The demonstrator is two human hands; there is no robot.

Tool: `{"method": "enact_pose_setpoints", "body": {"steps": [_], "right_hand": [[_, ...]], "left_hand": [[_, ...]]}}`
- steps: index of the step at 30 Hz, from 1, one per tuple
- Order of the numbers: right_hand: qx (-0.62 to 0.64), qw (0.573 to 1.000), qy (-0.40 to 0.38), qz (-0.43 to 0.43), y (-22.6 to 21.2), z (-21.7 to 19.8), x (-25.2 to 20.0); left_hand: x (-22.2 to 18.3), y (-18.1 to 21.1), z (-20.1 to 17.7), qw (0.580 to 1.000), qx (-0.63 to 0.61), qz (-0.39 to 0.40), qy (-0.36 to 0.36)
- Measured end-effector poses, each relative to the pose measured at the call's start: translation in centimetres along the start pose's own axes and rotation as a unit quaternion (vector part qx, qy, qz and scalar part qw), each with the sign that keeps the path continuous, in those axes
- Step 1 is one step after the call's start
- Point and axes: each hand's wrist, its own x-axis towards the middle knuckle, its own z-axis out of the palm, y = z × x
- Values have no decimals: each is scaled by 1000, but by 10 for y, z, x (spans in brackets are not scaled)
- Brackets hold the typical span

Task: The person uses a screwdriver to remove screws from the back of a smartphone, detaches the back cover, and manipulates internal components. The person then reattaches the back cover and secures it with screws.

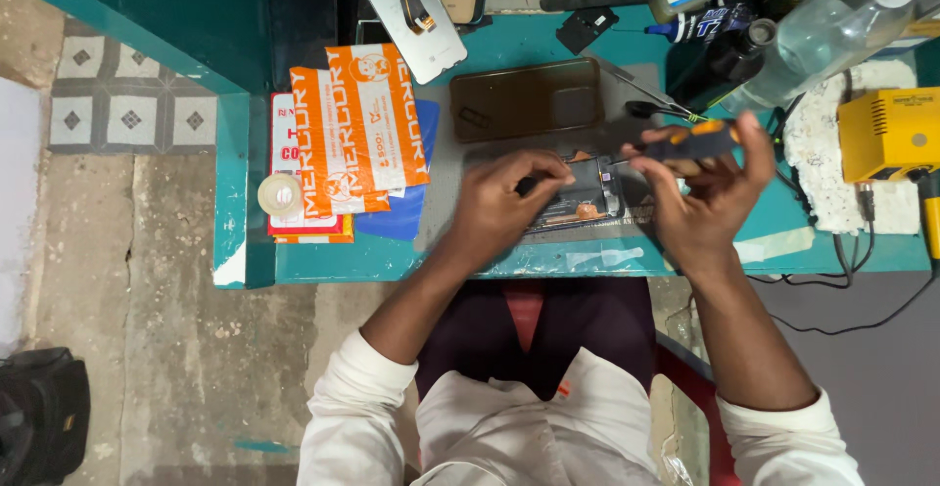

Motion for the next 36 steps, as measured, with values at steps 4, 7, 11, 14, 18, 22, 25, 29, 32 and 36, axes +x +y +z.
{"method": "enact_pose_setpoints", "body": {"steps": [4, 7, 11, 14, 18, 22, 25, 29, 32, 36], "right_hand": [[66, 997, 41, -20, 16, 3, -19], [97, 991, 80, -37, 31, 11, -33], [118, 989, 79, -45, 49, 10, -49], [194, 978, 74, -30, 53, 11, -56], [210, 975, 43, -52, 54, 11, -52], [216, 970, 16, -108, 52, 17, -37], [235, 961, 11, -142, 44, 21, -24], [267, 947, 15, -179, 41, 27, -18], [368, 920, -67, -116, 59, 16, -26], [460, 875, -145, -31, 88, 0, -48]], "left_hand": [[-4, -6, 8, 999, 23, -20, 20], [-9, -11, 10, 999, 38, -1, 26], [-16, -17, 9, 999, 32, -1, -1], [-18, -18, 10, 999, 32, 16, -8], [-16, -19, 11, 997, 49, 52, -13], [-17, -18, 11, 998, 43, 53, -12], [-18, -18, 11, 998, 32, 48, -14], [-19, -19, 11, 998, 39, 48, -16], [-18, -21, 11, 997, 48, 57, -19], [-20, -23, 12, 998, 44, 50, -20]]}}
